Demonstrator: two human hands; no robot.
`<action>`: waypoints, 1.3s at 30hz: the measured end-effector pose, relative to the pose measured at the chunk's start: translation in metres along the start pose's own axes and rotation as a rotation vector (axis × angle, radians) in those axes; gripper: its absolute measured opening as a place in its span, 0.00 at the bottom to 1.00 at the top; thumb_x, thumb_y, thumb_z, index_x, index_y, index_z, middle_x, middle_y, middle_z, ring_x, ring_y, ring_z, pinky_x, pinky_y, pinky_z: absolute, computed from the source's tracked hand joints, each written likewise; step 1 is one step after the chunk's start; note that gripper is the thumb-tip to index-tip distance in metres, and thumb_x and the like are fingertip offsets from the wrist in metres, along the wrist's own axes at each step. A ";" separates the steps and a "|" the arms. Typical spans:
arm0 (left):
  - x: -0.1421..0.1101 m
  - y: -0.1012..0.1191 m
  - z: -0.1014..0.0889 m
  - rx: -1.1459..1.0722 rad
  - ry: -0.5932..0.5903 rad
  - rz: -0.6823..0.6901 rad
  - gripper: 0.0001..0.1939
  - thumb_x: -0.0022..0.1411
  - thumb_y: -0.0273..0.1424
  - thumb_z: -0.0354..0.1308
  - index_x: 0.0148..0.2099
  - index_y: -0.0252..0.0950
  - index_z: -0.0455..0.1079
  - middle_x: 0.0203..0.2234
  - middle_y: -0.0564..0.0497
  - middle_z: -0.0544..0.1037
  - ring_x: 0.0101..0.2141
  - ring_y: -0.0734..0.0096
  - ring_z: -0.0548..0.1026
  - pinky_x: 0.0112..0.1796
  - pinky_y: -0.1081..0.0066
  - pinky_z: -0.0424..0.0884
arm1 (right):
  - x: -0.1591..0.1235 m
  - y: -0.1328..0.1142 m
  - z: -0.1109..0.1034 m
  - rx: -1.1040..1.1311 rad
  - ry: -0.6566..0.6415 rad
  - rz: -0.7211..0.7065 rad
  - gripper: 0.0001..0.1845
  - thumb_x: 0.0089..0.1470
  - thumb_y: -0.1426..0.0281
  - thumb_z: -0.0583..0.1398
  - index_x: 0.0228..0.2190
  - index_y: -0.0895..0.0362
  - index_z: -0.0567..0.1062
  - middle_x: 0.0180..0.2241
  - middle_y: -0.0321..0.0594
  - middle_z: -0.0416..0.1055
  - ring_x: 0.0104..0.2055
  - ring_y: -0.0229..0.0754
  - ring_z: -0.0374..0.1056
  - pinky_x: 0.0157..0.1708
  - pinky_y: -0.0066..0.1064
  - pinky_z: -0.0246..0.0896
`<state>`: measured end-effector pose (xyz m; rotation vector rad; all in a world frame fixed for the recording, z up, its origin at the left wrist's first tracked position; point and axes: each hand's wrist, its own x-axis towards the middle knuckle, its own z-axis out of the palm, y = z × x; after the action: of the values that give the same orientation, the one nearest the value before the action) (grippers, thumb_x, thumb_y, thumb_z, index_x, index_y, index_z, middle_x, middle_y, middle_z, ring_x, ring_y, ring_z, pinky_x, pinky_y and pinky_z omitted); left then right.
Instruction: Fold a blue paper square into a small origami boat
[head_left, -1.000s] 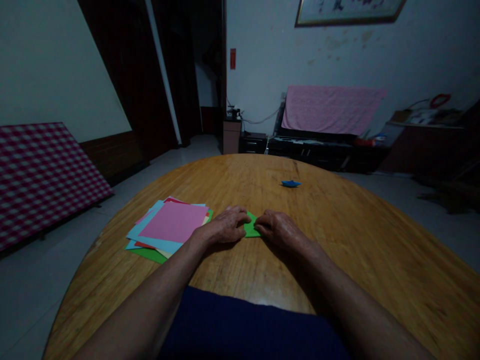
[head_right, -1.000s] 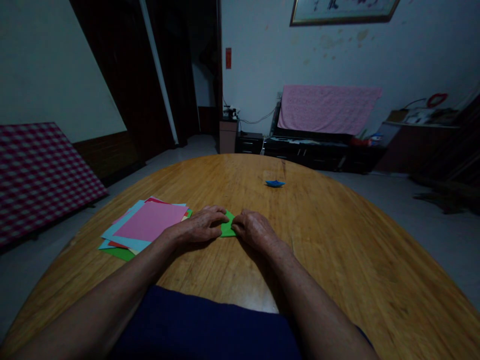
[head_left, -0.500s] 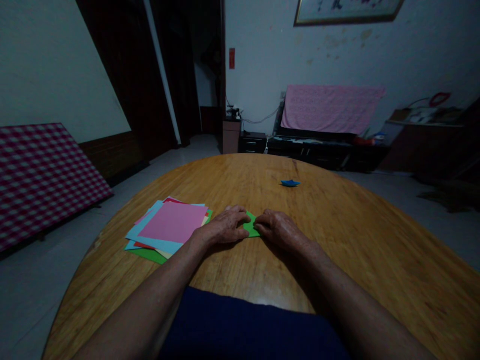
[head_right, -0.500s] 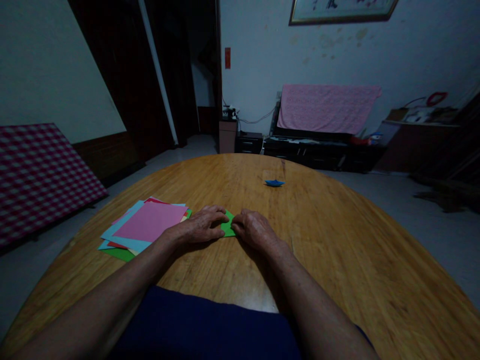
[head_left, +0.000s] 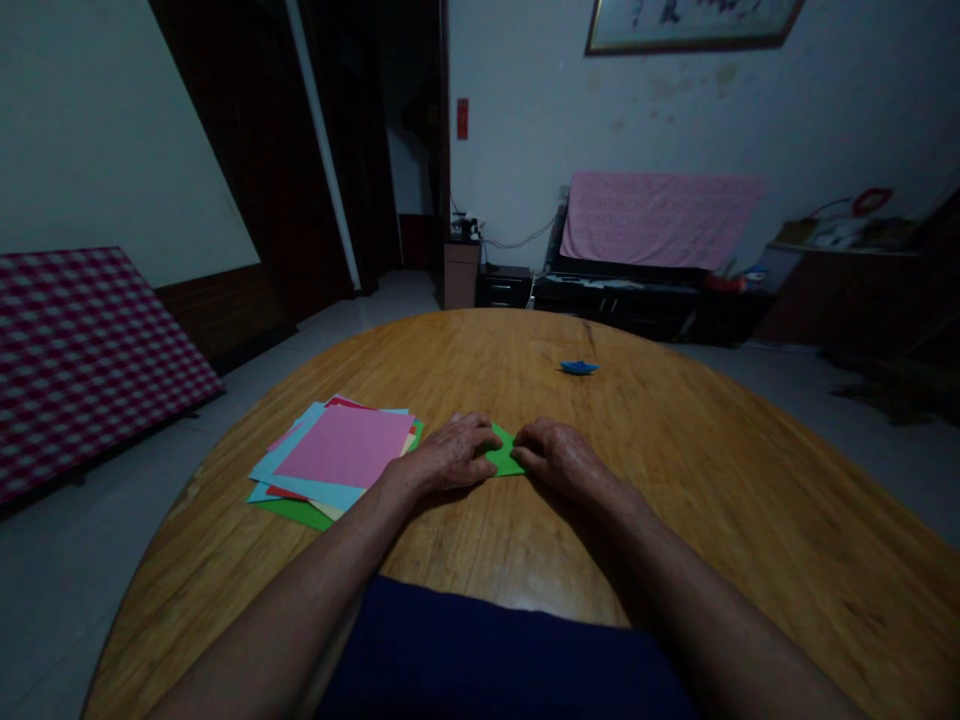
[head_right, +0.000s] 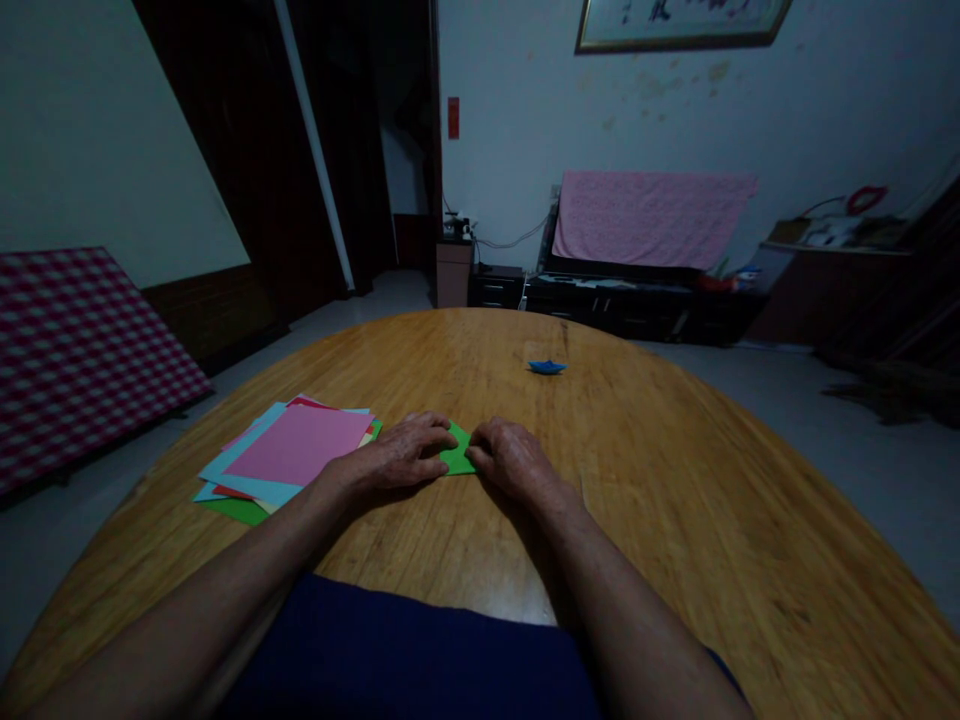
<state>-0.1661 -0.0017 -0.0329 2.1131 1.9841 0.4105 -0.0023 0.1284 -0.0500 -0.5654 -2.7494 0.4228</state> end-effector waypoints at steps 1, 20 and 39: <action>0.000 0.000 0.000 0.006 0.001 -0.002 0.18 0.60 0.36 0.51 0.52 0.39 0.68 0.52 0.46 0.66 0.51 0.61 0.65 0.51 0.63 0.61 | -0.001 0.003 -0.001 -0.001 -0.003 0.005 0.08 0.54 0.69 0.58 0.34 0.57 0.76 0.33 0.42 0.73 0.35 0.41 0.67 0.33 0.29 0.56; 0.001 -0.002 0.003 0.037 0.017 0.020 0.16 0.61 0.36 0.50 0.50 0.40 0.69 0.51 0.47 0.67 0.49 0.60 0.65 0.50 0.62 0.62 | -0.004 0.002 -0.009 0.022 -0.066 0.030 0.10 0.55 0.67 0.57 0.28 0.57 0.76 0.28 0.41 0.71 0.29 0.38 0.64 0.27 0.28 0.52; 0.000 -0.004 0.004 0.052 0.005 0.031 0.18 0.61 0.36 0.49 0.53 0.43 0.68 0.52 0.48 0.65 0.50 0.62 0.64 0.52 0.64 0.60 | -0.004 0.001 -0.002 -0.023 -0.027 0.060 0.08 0.52 0.68 0.57 0.28 0.57 0.75 0.28 0.42 0.71 0.29 0.39 0.64 0.26 0.29 0.51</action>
<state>-0.1681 -0.0015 -0.0383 2.1788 1.9875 0.3741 0.0019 0.1283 -0.0493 -0.6544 -2.7716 0.4158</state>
